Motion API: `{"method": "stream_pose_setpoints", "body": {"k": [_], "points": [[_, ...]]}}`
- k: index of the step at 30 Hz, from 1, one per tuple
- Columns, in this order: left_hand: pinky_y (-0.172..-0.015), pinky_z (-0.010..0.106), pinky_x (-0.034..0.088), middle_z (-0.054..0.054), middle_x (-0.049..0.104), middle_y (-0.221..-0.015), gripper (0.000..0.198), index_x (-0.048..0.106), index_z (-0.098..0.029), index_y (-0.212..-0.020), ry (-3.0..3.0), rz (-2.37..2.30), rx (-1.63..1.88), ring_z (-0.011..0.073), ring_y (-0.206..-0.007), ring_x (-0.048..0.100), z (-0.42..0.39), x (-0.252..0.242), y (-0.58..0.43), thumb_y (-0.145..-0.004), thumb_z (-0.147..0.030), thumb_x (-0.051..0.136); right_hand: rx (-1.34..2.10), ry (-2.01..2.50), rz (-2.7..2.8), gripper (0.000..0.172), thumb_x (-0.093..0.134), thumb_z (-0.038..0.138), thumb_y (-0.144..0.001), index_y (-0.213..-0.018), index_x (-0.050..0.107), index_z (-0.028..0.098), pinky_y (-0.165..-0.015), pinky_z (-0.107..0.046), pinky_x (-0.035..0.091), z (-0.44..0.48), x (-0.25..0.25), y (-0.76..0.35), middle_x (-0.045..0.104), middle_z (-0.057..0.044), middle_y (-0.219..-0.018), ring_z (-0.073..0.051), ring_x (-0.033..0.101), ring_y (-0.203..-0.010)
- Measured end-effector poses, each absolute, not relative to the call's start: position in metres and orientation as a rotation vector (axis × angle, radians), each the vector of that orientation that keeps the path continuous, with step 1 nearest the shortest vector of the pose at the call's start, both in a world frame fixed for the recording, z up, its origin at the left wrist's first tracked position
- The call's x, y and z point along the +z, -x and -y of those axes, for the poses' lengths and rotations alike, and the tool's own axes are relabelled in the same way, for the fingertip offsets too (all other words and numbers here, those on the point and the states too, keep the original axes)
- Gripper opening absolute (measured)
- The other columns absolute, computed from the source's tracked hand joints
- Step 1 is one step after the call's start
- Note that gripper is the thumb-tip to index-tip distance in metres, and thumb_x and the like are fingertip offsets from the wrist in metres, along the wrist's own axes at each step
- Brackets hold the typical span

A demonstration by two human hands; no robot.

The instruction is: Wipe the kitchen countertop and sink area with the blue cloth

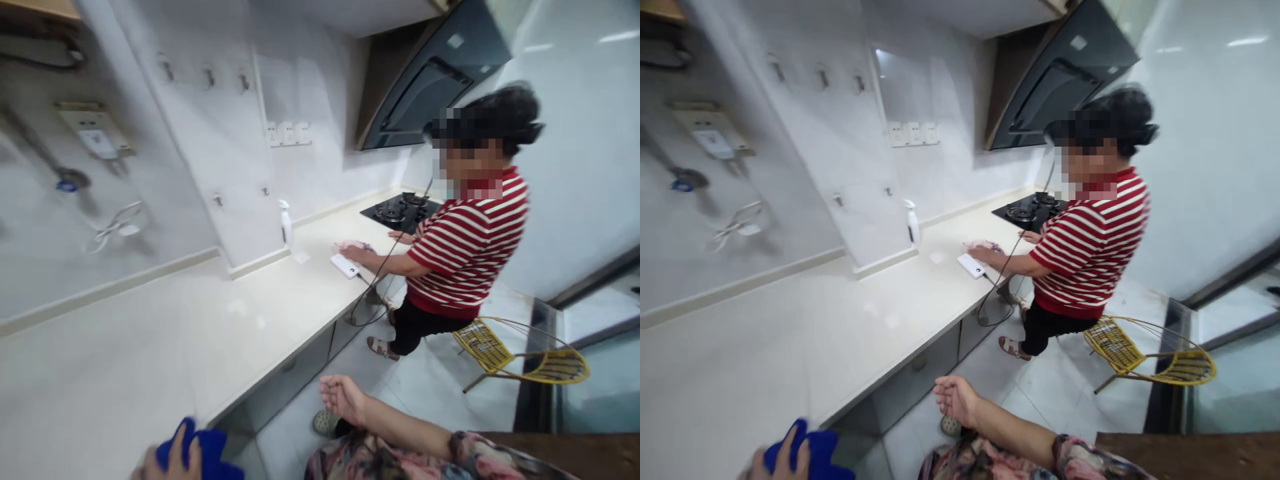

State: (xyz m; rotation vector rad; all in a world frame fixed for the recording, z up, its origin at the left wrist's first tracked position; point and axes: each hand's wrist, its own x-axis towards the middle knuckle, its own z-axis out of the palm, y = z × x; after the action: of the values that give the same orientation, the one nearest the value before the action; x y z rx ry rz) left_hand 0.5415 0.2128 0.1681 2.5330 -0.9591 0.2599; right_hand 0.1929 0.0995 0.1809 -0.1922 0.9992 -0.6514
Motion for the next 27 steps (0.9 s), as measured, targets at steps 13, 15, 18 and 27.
{"method": "stream_pose_setpoints", "body": {"k": [13, 15, 18, 27], "points": [[-0.124, 0.069, 0.021, 0.02, 0.032, -0.17, 0.065, 0.056, -0.024, -0.153, -2.72, 0.928, 0.029, 0.0438, -0.158, 0.025, -0.335, 0.177, -0.445, -0.093, -0.048, 0.065, -0.411, 0.621, -1.05, 0.026, 0.071, 0.022, -0.069, -0.094, 0.068, 0.02, -0.059, -0.026, 0.053, -0.112, 0.164, -0.218, 0.073, -0.003, -0.08, -0.014, 0.066, -0.062], [-0.122, 0.072, 0.022, 0.025, 0.027, -0.17, 0.071, 0.054, -0.021, -0.154, -2.731, 0.804, 0.04, 0.0473, -0.157, 0.023, -0.35, 0.174, -0.43, -0.092, -0.052, 0.067, -0.404, 0.716, -1.037, 0.029, 0.075, 0.027, -0.068, -0.096, 0.069, 0.019, -0.06, -0.025, 0.054, -0.115, 0.17, -0.228, 0.073, -0.003, -0.082, -0.014, 0.066, -0.064], [-0.122, 0.072, 0.024, 0.025, 0.027, -0.17, 0.067, 0.055, -0.021, -0.153, -2.748, 0.688, 0.008, 0.0483, -0.157, 0.024, -0.364, 0.171, -0.411, -0.094, -0.052, 0.062, -0.367, 0.807, -1.024, 0.035, 0.08, 0.032, -0.063, -0.094, 0.07, 0.018, -0.058, -0.024, 0.052, -0.117, 0.177, -0.246, 0.074, -0.003, -0.082, -0.014, 0.065, -0.064], [-0.125, 0.069, 0.019, 0.018, 0.025, -0.173, 0.076, 0.051, -0.029, -0.156, -2.871, 0.433, -0.145, 0.0469, -0.159, 0.015, -0.32, 0.171, -0.41, -0.088, -0.058, 0.068, -0.197, 0.983, -0.949, 0.035, 0.079, 0.038, -0.065, -0.093, 0.072, 0.019, -0.06, -0.027, 0.051, -0.082, 0.179, -0.325, 0.073, -0.003, -0.079, -0.014, 0.063, -0.064]]}}
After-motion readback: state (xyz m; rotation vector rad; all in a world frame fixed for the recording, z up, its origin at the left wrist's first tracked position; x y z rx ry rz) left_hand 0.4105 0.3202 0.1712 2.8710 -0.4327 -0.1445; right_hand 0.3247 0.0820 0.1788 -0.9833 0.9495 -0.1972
